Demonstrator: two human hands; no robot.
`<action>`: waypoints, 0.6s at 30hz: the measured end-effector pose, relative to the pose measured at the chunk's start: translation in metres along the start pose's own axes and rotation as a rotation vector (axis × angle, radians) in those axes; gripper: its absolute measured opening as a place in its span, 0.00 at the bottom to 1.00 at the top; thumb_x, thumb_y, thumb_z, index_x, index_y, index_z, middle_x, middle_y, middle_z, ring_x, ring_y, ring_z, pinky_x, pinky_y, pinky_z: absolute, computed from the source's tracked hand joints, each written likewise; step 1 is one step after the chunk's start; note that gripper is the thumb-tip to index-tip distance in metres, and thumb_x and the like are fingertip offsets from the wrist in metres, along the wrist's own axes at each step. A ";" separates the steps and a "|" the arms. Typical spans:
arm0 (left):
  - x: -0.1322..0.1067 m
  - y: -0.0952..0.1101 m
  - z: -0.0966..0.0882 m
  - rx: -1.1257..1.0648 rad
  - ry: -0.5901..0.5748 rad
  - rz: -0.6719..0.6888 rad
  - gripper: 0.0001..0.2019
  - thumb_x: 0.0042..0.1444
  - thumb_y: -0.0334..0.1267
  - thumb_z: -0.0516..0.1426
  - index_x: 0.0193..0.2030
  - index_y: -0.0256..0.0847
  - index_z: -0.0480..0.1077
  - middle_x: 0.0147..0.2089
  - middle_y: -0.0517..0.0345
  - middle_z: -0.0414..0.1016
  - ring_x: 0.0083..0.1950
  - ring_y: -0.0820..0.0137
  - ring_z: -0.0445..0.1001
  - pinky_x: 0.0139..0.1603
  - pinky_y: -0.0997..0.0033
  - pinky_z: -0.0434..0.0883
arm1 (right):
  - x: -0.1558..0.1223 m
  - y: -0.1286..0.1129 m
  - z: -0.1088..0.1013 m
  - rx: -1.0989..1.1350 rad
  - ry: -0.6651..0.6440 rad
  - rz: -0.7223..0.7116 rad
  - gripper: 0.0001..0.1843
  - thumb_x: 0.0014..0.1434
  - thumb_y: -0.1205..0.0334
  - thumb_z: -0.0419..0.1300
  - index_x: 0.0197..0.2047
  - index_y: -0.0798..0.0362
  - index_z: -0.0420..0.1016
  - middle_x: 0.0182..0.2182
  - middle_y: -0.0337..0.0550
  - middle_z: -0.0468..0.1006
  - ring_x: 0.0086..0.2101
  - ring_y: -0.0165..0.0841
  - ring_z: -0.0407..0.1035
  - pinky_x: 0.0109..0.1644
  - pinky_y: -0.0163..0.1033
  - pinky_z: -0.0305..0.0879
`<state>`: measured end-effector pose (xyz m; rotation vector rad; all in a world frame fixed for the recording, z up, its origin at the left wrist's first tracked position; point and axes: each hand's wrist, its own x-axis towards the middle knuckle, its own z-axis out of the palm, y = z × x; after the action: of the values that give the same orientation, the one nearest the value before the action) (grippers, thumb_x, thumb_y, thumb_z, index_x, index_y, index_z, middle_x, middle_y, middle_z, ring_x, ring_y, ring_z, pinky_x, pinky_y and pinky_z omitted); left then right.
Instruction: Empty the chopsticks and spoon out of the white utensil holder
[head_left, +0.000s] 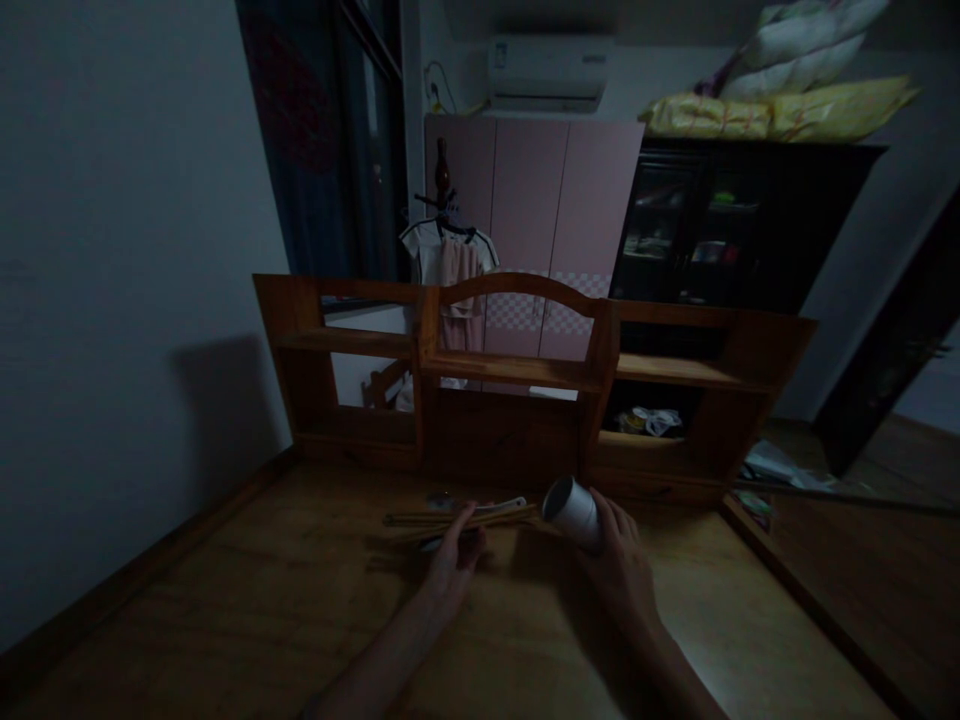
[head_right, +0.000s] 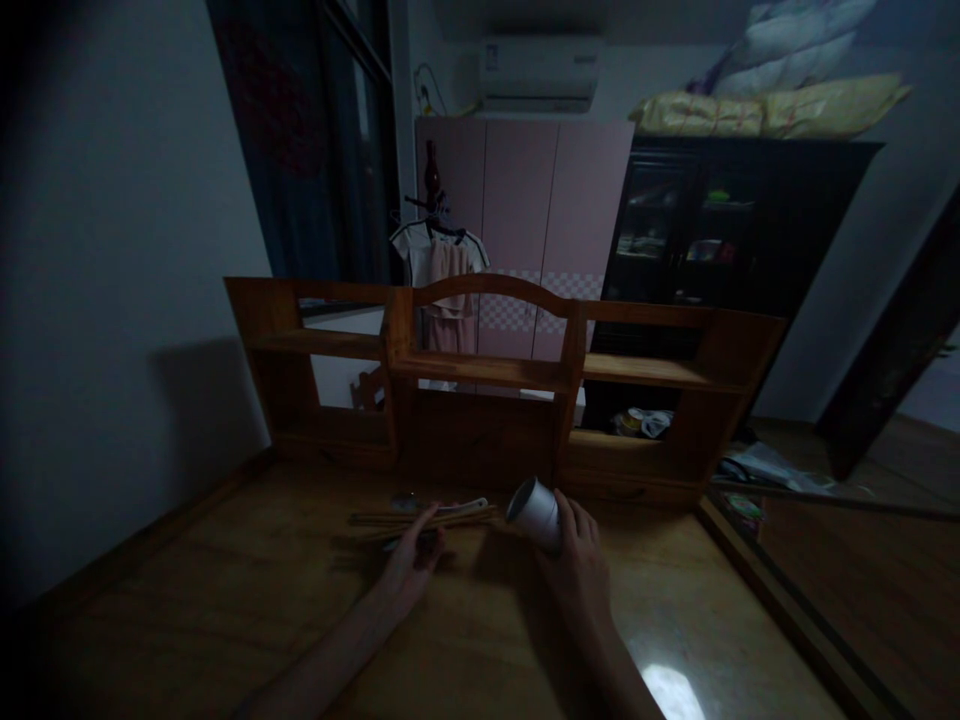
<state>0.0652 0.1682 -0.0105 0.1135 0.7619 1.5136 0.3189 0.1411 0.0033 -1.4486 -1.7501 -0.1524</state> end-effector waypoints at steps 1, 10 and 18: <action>0.000 0.001 0.000 0.014 -0.010 0.013 0.06 0.56 0.25 0.59 0.37 0.37 0.75 0.38 0.56 0.81 0.29 0.76 0.78 0.26 0.80 0.77 | 0.001 0.000 0.000 0.021 0.021 0.014 0.39 0.52 0.61 0.63 0.66 0.47 0.55 0.57 0.49 0.66 0.55 0.46 0.61 0.57 0.51 0.62; 0.007 0.027 0.000 0.358 -0.089 -0.027 0.07 0.60 0.30 0.57 0.45 0.36 0.72 0.29 0.63 0.77 0.19 0.82 0.70 0.18 0.85 0.69 | 0.005 -0.001 -0.008 0.290 0.305 0.250 0.44 0.50 0.47 0.66 0.63 0.53 0.51 0.54 0.58 0.67 0.46 0.46 0.69 0.46 0.48 0.67; 0.018 0.148 -0.015 0.985 -0.172 -0.171 0.06 0.59 0.34 0.60 0.41 0.34 0.73 0.34 0.61 0.77 0.24 0.80 0.71 0.21 0.82 0.69 | -0.001 -0.006 -0.007 0.337 0.286 0.247 0.44 0.51 0.47 0.65 0.64 0.54 0.50 0.50 0.57 0.71 0.45 0.46 0.71 0.45 0.50 0.67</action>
<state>-0.0705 0.1933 0.0479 0.8748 1.2788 0.8400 0.3173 0.1346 0.0100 -1.3084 -1.2845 0.0629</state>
